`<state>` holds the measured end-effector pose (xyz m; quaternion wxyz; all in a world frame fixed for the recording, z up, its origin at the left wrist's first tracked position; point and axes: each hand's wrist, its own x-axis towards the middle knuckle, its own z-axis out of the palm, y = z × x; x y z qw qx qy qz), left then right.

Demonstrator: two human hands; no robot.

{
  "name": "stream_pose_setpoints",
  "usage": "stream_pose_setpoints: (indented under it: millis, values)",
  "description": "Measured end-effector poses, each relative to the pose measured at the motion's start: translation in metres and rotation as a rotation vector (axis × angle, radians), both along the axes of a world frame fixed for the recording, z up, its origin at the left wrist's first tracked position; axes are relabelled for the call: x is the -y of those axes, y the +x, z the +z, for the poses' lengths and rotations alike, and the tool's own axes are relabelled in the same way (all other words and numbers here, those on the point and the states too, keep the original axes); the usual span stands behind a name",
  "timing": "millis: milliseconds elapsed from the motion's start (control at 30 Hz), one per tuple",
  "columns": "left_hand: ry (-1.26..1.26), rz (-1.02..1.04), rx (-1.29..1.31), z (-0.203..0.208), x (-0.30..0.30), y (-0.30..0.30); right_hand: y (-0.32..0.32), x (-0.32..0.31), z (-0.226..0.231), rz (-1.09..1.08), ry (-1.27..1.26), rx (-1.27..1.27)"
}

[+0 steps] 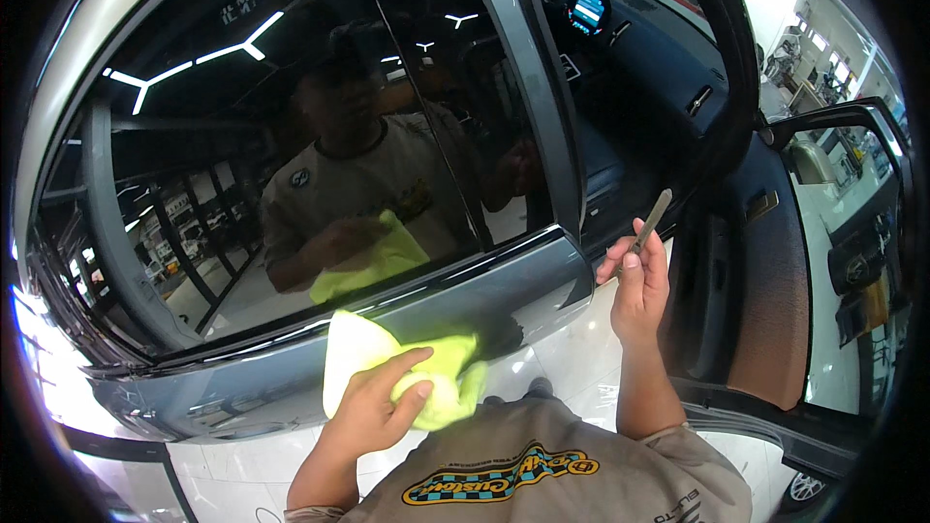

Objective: The person applies a tint film to the car's side window using a squeegee and a yellow microfiber cloth. They smooth the film, trim excess edges with a utility knife, and wipe the surface to remove bubbles and residue.

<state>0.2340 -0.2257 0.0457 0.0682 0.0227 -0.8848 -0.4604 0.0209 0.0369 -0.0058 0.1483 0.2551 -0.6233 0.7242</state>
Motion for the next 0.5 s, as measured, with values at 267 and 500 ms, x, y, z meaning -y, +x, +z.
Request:
stream_pose_setpoints:
  millis: [267, 500]
  values:
    - [-0.374, 0.122, -0.022, 0.010, -0.040, -0.085, 0.002, 0.002, -0.003, 0.125, 0.052, 0.036]
    - [-0.166, 0.136, -0.084, -0.020, -0.055, -0.118, -0.001, 0.000, 0.000, 0.095, 0.150, 0.033]
